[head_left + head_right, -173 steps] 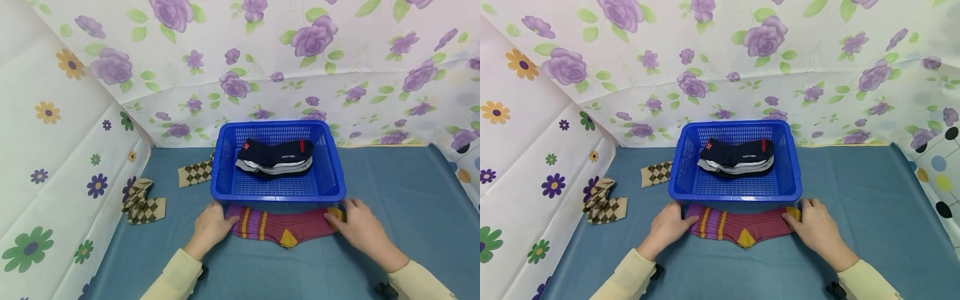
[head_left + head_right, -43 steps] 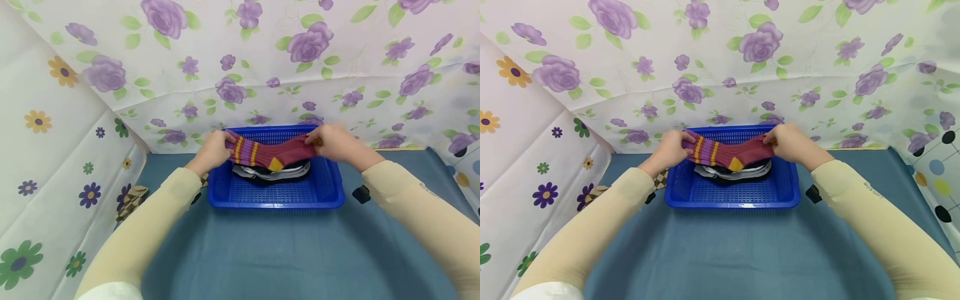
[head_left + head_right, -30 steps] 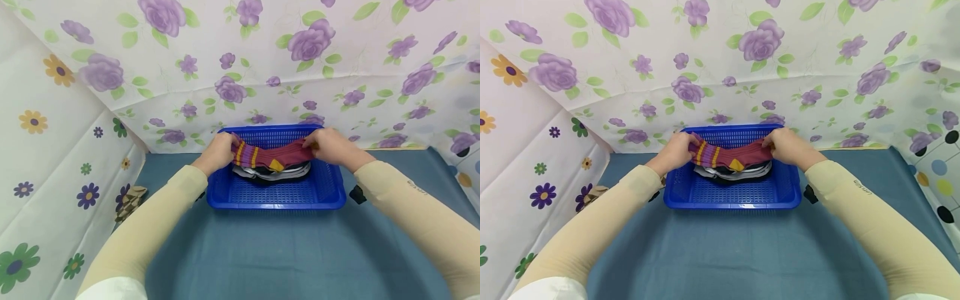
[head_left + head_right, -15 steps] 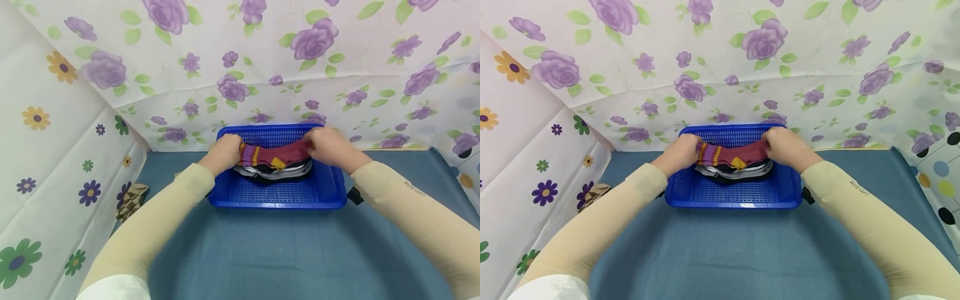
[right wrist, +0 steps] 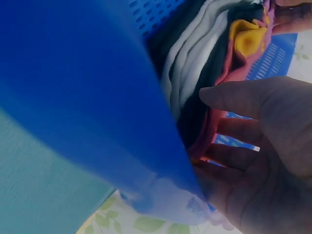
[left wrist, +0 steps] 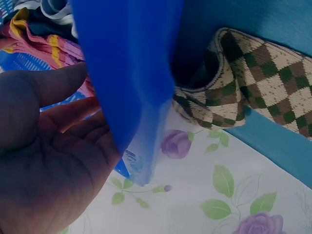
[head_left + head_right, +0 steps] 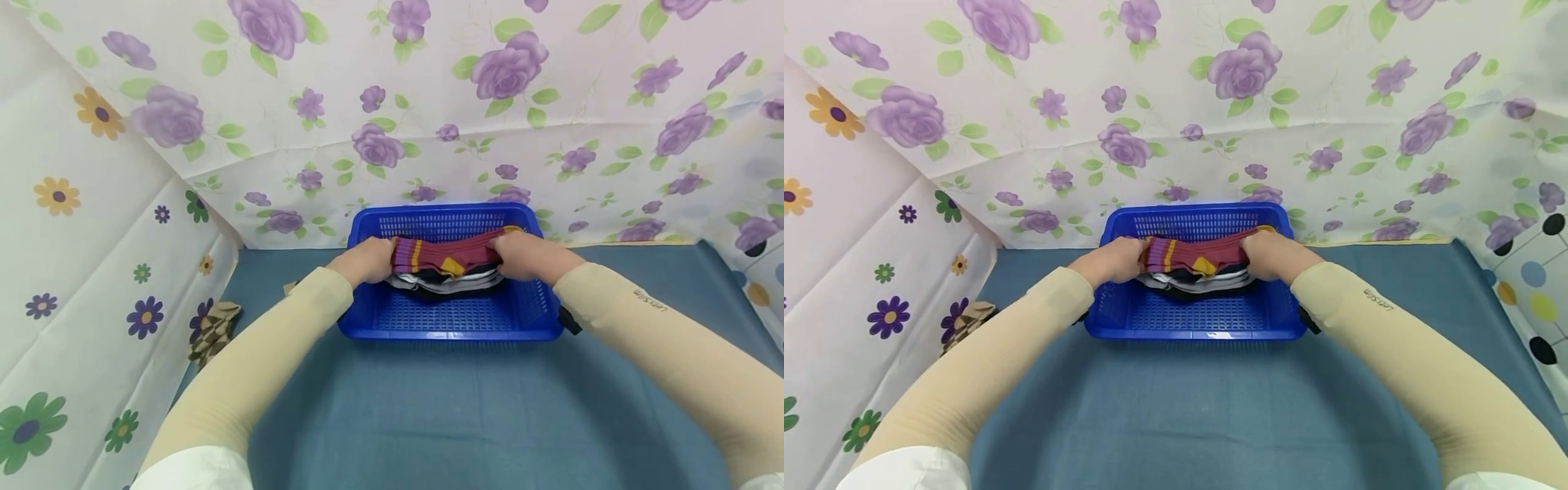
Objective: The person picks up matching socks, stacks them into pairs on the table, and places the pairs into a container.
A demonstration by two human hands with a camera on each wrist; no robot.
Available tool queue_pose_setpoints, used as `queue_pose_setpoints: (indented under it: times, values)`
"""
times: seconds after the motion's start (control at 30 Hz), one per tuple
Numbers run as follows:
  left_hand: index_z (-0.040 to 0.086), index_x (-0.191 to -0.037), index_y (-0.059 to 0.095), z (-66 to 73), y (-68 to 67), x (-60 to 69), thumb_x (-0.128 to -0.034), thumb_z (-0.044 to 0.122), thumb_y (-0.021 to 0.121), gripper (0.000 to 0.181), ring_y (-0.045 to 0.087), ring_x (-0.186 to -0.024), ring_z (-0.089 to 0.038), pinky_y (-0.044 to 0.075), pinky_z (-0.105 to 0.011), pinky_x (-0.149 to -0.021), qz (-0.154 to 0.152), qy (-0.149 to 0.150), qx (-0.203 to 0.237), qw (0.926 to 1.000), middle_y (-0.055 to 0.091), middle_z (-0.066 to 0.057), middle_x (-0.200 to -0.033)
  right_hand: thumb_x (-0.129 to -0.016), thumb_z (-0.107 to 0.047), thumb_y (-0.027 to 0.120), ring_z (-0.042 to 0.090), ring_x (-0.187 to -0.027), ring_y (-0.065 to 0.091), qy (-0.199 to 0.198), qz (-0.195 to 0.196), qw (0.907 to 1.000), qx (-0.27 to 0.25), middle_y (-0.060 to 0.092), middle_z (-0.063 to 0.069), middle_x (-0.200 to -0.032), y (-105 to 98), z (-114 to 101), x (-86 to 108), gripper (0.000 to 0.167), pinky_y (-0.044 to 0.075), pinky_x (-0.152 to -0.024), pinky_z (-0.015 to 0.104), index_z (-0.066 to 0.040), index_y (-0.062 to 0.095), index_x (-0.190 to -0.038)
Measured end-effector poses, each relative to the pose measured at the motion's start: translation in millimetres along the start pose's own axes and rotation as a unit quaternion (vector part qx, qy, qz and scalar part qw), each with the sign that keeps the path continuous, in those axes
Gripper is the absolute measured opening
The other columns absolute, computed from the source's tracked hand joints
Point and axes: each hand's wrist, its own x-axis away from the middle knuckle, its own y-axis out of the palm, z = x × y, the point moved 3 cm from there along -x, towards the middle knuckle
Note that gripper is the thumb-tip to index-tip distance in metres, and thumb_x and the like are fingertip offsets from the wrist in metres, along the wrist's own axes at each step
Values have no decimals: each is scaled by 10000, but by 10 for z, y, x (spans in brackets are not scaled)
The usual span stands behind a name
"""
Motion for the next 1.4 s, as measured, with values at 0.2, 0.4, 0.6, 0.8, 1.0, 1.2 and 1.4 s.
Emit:
queue_pose_setpoints:
  times: [0.2, 0.4, 0.6, 0.8, 1.0, 1.2, 1.4]
  values:
    - [57, -1189, 564, -3, -18, 55, -930, 149, 503, 282, 575, -795, -201, 466, -302, -691, 52, 9, 256, 9997, 638, -85, -1004, -848, -145, 634, 252, -912, 577, -78, 333, 9988, -353, 647, 160, -1068, -26, 11, 49, 409, 495, -807, 434, 5, 574, -1224]
    - [59, -1253, 547, 51, -165, 201, -962, 180, 483, 321, 583, -749, -169, 477, -288, -637, 443, 294, 662, 9964, 649, -86, -989, -875, -169, 625, 288, -1082, 578, -214, 1020, 9897, -977, 615, 157, -1204, -245, -66, 321, 413, 485, -897, 480, -33, 561, -1259]
    - [75, -1294, 531, 174, -358, 646, -974, 238, 473, 364, 577, -1046, -170, 492, -343, -888, 1737, 674, 759, 9795, 611, -79, -1182, -893, -217, 620, 291, -1192, 533, -606, 1683, 9793, -950, 578, 111, -1280, -432, -209, 738, 399, 461, -942, 489, -77, 562, -1262]
    - [137, -1258, 565, 334, -273, 1144, -971, 286, 485, 333, 588, -1003, -136, 516, -323, -805, 2730, 863, 822, 9546, 599, -36, -1215, -874, -256, 653, 285, -1185, 532, -649, 2461, 9632, -865, 576, 90, -1277, -323, -274, 1184, 393, 483, -903, 494, -127, 587, -1239]
    - [174, -1161, 626, 491, 12, 1476, -947, 313, 530, 273, 596, -1005, -118, 520, -309, -822, 3419, 1152, 879, 9285, 638, 23, -1106, -858, -287, 677, 229, -1151, 560, -764, 3178, 9373, -1209, 608, 42, -1218, -20, -388, 1522, 363, 519, -848, 456, -170, 623, -1197]
    - [194, -1114, 656, 636, 329, 1670, -941, 315, 541, 241, 597, -1004, -73, 504, -265, -869, 3616, 1540, 785, 9162, 658, 62, -1061, -803, -263, 736, 103, -1040, 599, -1102, 3530, 9193, -1347, 642, -58, -1100, 278, -534, 1698, 315, 546, -792, 326, -230, 661, -1108]
    - [200, -1078, 665, 718, 648, 1738, -941, 318, 546, 216, 605, -984, -60, 504, -258, -871, 3378, 1849, 903, 9185, 664, 73, -1030, -794, -253, 744, 9, -959, 599, -1402, 3320, 9192, -1589, 641, -148, -1016, 579, -635, 1755, 290, 530, -774, 240, -304, 652, -1064]
